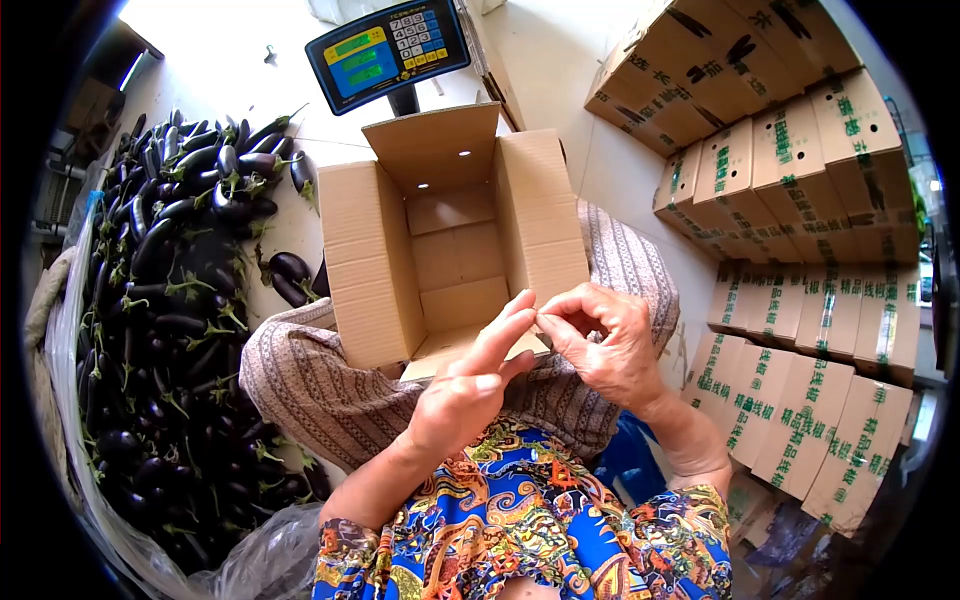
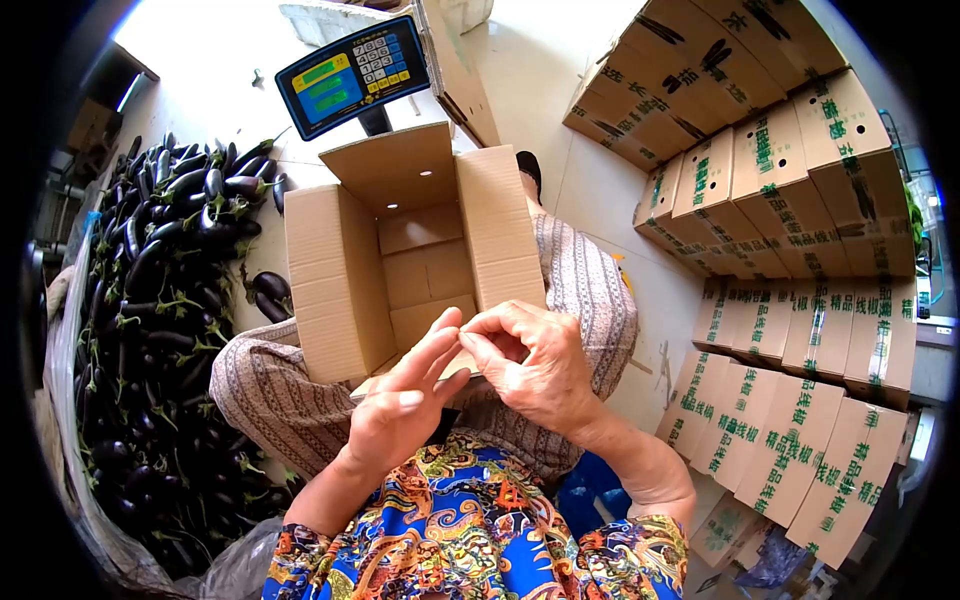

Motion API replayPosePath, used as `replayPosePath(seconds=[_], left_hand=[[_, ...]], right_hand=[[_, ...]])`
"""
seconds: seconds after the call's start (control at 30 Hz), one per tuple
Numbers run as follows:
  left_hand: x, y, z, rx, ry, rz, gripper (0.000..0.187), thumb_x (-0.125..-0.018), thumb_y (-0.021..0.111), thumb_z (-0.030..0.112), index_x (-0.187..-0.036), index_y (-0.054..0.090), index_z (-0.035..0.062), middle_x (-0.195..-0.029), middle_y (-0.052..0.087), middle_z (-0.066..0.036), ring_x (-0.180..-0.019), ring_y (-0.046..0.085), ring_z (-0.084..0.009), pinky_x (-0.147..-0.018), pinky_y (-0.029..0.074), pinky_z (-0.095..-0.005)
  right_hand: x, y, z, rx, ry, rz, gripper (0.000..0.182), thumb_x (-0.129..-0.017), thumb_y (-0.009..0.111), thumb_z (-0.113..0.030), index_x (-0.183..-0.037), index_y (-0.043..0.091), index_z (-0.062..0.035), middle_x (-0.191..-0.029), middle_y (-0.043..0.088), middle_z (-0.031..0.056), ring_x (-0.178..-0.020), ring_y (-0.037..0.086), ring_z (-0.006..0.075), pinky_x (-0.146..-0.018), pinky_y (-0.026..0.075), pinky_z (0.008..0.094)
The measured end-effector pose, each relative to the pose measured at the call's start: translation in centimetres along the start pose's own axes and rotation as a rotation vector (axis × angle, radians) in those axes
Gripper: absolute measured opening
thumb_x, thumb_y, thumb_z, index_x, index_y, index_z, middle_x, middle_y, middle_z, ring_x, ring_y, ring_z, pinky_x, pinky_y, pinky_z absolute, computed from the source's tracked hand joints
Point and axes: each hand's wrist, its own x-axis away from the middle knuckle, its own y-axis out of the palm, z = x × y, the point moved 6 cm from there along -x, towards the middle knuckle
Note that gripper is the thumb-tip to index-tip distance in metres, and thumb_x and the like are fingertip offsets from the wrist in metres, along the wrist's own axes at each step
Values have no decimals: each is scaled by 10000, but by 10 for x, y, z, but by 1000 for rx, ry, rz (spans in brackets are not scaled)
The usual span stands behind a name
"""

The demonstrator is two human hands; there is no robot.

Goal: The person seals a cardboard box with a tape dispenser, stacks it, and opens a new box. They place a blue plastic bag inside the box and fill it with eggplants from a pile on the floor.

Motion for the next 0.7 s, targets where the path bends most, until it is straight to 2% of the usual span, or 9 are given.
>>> replayPosePath(seconds=[0.1, 0.27, 0.37, 0.43, 0.47, 0.57, 0.6, 0.7], left_hand=[[-1, 0, -1, -213, 56, -28, 725, -894, 521, 273, -1532, 273, 37, -1645, 42, -108, -1509, 70, -227, -1178, 160, -439], [-4, 3, -4, -537, 132, -40, 727, -921, 520, 224, -1559, 200, 80, -1642, 37, -126, -1511, 44, -275, -1178, 165, -454], [-6, 4, 6, -657, 151, -49, 740, -909, 511, 120, -1564, 170, 83, -1640, 51, -131, -1506, 93, -287, -1170, 197, -458], [-9, -3, 10, -624, 151, 153, 767, -880, 479, 14, -1568, 150, 91, -1637, 87, -131, -1496, 150, -292, -1161, 231, -451], [-10, -5, 12, -515, 140, 191, 803, -847, 460, -63, -1569, 148, 99, -1630, 127, -127, -1487, 192, -277, -1156, 254, -443], [-11, -3, 7, -449, 35, 73, 833, -815, 504, -44, -1564, 159, 71, -1627, 151, -128, -1484, 204, -292, -1159, 246, -451], [-12, 0, 7, -430, 86, 86, 810, -806, 454, -103, -1556, 209, 80, -1607, 202, -143, -1480, 221, -258, -1167, 252, -443], [-11, 6, 17, -955, 247, 78, 769, -781, 463, -118, -1517, 301, 34, -1571, 277, -174, -1464, 265, -290, -1171, 246, -432]], right_hand=[[1, 7, 12, -134, 55, 39, 68, -815, 716, -22, -796, 651, -16, -696, 642, 19, -561, 565, 33, -502, 462, 217], [1, 10, 12, -133, 11, 109, 89, -802, 691, 11, -791, 610, -21, -683, 621, -1, -553, 544, 19, -498, 453, 208], [4, 11, 17, -282, 90, 36, 90, -793, 684, 26, -799, 610, -24, -687, 613, -14, -574, 544, 11, -512, 450, 198], [12, 10, 13, -371, 146, -73, 82, -801, 673, 27, -806, 614, -29, -707, 610, -20, -612, 553, 3, -538, 449, 186], [15, 8, 5, -373, 152, -71, 68, -815, 672, 18, -817, 620, -26, -722, 621, -15, -631, 569, 9, -547, 461, 192], [15, 2, 7, -355, 122, 72, 31, -856, 677, -6, -874, 652, -10, -769, 665, 13, -674, 621, 40, -574, 498, 218], [13, -1, 3, -261, 98, 91, 80, -855, 704, -15, -933, 686, -7, -798, 693, 50, -672, 652, 80, -584, 518, 238], [11, 2, 1, -71, -44, 93, 128, -839, 731, -27, -964, 707, -14, -813, 699, 77, -656, 662, 107, -580, 519, 246]])
